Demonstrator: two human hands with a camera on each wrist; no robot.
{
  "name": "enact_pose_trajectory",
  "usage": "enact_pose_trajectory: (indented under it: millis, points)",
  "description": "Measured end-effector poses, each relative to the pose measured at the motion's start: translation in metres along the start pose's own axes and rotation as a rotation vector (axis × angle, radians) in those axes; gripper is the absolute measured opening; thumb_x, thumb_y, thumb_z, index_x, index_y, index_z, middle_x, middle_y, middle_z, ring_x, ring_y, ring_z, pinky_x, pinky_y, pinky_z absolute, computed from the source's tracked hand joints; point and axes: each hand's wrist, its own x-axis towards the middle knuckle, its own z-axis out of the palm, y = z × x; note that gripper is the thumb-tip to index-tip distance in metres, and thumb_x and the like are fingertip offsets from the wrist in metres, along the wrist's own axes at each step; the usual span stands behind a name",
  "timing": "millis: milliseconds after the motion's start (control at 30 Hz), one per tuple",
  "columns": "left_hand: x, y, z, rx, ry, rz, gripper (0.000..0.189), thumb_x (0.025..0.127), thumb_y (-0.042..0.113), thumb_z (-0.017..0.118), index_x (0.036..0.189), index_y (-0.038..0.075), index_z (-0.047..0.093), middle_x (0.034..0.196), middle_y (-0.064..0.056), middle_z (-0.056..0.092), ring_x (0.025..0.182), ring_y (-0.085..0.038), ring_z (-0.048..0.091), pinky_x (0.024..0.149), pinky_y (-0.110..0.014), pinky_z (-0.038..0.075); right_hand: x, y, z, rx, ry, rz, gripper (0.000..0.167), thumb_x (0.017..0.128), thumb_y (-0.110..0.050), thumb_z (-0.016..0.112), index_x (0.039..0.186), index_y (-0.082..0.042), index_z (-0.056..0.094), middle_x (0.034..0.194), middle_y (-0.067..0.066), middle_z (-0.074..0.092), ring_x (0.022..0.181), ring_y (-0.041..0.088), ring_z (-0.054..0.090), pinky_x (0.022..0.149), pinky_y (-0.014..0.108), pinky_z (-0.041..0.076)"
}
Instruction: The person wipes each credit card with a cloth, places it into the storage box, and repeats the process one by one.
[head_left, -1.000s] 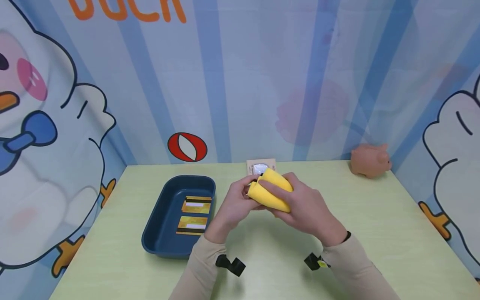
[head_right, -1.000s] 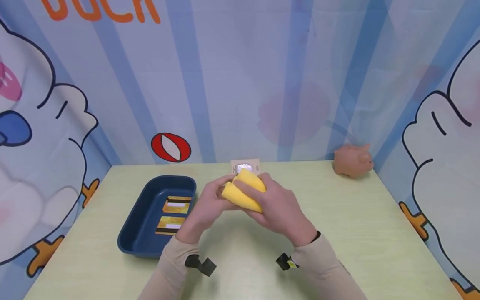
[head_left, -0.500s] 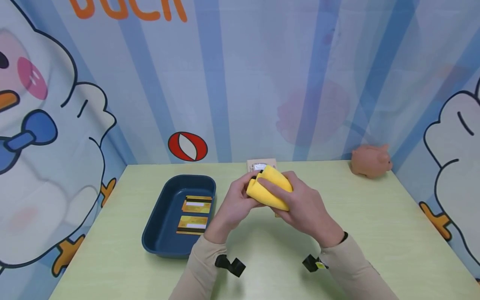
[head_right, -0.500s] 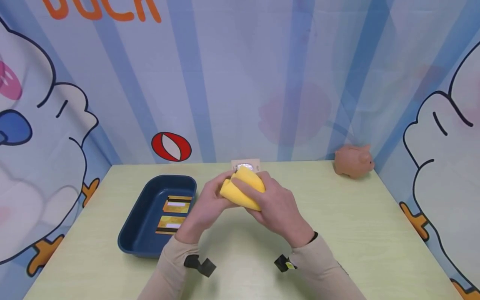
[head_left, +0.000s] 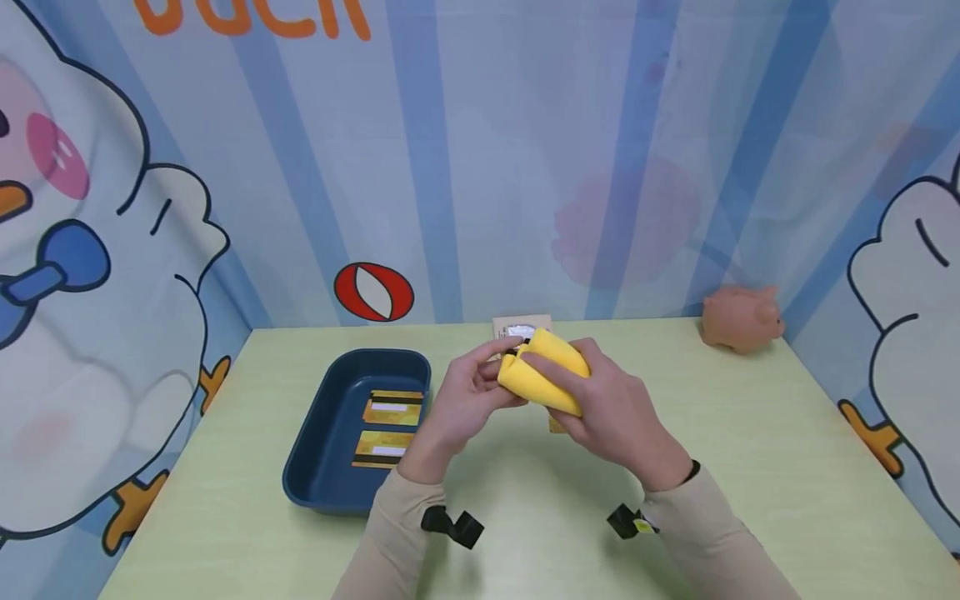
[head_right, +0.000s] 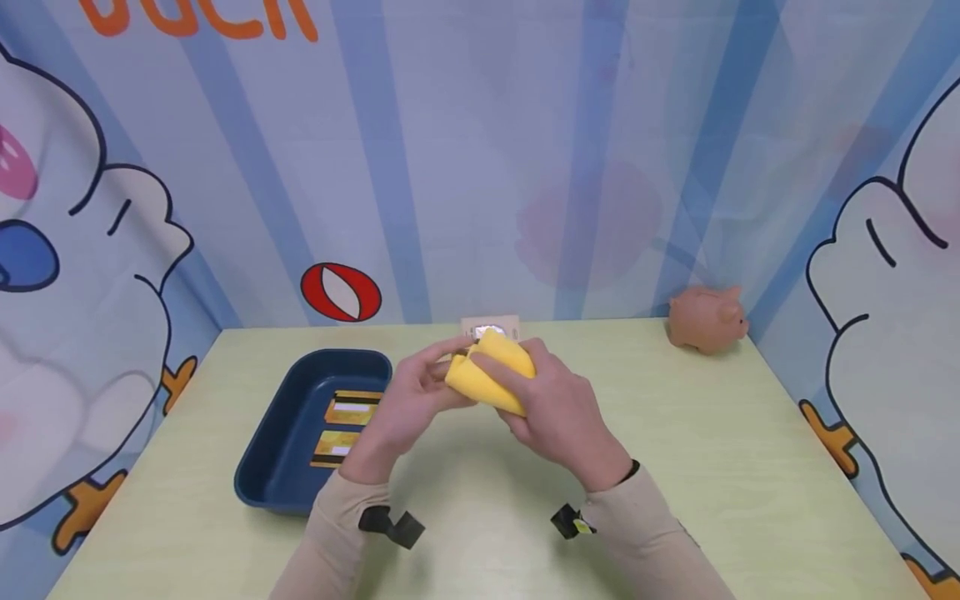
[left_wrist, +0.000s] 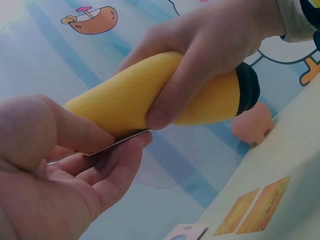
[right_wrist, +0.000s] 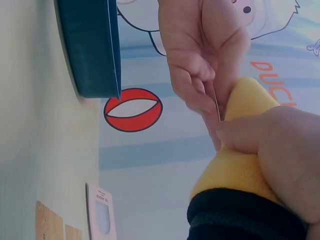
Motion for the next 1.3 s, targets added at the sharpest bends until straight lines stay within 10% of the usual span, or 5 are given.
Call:
enact_pose_trajectory:
  millis: [1300]
  points:
    - [-0.003, 0.008, -0.020, -0.109, 0.164, -0.044, 0.061, 0.100, -0.011, 0.058, 0.156, 0.012, 0.050, 0.136, -0.022, 0.068, 0.110, -0.032, 0.073, 0.087, -0.033, 0.063, -0.004, 0.024, -0.012, -0.047, -0.006, 0.074, 0.062, 0.090, -0.021, 0.083, 0.147, -0.033, 0.061, 0.120, 0.020, 0.058, 0.084, 0.029, 0.062, 0.054, 0.044, 0.057]
